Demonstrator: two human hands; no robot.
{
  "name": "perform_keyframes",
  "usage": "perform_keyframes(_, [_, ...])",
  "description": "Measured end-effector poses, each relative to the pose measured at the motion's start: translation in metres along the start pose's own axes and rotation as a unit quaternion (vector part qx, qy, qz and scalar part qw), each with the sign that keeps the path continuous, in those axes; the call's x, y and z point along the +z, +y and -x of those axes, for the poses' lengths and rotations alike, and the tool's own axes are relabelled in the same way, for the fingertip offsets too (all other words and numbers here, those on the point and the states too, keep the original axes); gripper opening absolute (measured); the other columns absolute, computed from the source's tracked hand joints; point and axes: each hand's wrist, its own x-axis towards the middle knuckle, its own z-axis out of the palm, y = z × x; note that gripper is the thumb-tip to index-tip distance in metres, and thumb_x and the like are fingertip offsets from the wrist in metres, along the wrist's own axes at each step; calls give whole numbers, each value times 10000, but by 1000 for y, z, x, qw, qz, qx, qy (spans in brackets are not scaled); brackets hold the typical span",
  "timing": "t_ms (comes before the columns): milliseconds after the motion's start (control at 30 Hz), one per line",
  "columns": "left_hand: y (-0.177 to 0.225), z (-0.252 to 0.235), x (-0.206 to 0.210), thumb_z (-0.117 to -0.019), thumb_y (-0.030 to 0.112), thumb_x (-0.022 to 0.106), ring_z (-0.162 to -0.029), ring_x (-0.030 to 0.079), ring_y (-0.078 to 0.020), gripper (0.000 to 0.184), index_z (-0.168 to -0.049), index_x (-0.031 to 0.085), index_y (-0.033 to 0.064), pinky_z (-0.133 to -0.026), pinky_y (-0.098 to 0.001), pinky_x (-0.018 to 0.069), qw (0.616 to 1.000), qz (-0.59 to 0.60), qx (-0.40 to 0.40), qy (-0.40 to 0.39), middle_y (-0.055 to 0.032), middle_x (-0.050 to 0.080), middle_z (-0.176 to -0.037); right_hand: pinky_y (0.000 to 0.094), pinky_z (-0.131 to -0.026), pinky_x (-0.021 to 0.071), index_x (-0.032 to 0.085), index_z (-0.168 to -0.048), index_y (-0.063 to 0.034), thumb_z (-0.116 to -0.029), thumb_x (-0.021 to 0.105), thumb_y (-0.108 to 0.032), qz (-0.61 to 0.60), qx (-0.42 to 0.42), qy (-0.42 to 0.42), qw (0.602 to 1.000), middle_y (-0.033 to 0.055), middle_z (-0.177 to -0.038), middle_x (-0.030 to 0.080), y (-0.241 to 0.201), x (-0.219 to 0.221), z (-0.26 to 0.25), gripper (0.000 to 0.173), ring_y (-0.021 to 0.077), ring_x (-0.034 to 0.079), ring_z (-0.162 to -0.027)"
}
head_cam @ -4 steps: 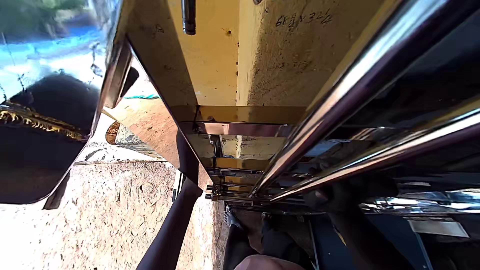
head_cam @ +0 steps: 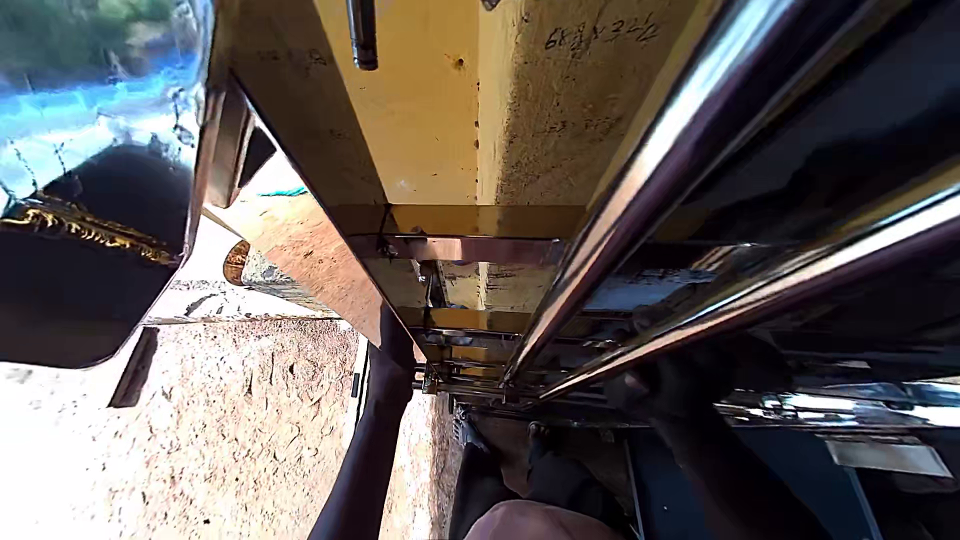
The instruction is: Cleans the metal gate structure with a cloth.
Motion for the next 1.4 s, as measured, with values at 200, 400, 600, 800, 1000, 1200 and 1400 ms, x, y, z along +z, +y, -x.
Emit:
perform_keyframes(200, [-7, -18, -16, -995, 72, 476, -901, 661, -28, 231, -1184, 607, 96, -806, -254, 571, 986, 21, 4, -165, 28, 699, -1003, 350, -1084, 296, 555, -1235, -176, -1011, 378, -541, 127, -81, 28, 988, 7, -1305, 560, 24, 10, 23, 464, 144, 507, -1221])
perform_keyframes(400, [21, -66, -17, -1079, 157, 474, -953, 665, -106, 253, -1246, 591, 7, -869, -331, 574, 993, -29, 117, -13, -80, 689, -1057, 281, -1009, 387, 511, -1288, -149, -1047, 364, -405, 100, -100, 40, 989, 41, -1252, 583, 6, 4, -4, 381, 157, 561, -1129])
perform_keyframes(600, [61, 47, -29, -996, 211, 471, -587, 622, -43, 254, -1075, 656, 56, -548, -250, 562, 965, -87, 237, 77, 52, 652, -740, 317, -990, 361, 547, -1148, -179, -1023, 374, -419, 84, -95, 60, 990, 32, -1125, 589, 4, 6, -8, 321, 198, 541, -1072])
perform_keyframes(800, [25, 125, -6, -1033, 285, 477, -1299, 570, -207, 527, -1336, 535, -143, -1124, -412, 451, 877, -334, 331, -100, -219, 621, -1324, 321, -955, 424, 595, -1138, -169, -991, 438, -381, 40, -105, 51, 992, 35, -1145, 644, 8, 6, -4, 302, 200, 587, -1049])
perform_keyframes(1000, [63, 119, 18, -822, 269, 756, -683, 728, -279, 235, -756, 752, 43, -646, -515, 580, 715, -539, 391, 213, -114, 727, -727, 299, -970, 434, 551, -1211, -138, -1005, 455, -396, -30, -123, 40, 991, 70, -1210, 585, 12, 13, -4, 344, 194, 567, -1089])
perform_keyframes(1200, [93, 98, 52, -678, 410, 817, -962, 680, -394, 588, -1030, 677, -39, -846, -613, 513, 689, -516, 390, 327, -219, 697, -995, 338, -1121, 241, 578, -1250, -180, -974, 484, -423, 20, -120, 92, 988, 6, -1261, 581, 11, 14, -4, 380, 140, 503, -1185])
perform_keyframes(1400, [74, 78, 82, -688, 300, 813, -1161, 591, -438, 755, -1286, 552, -81, -963, -642, 445, 737, -461, 367, 331, -296, 622, -1205, 303, -968, 371, 600, -1199, -158, -979, 507, -397, 28, -147, 120, 981, 31, -1181, 627, 14, 18, -6, 338, 164, 557, -1060])
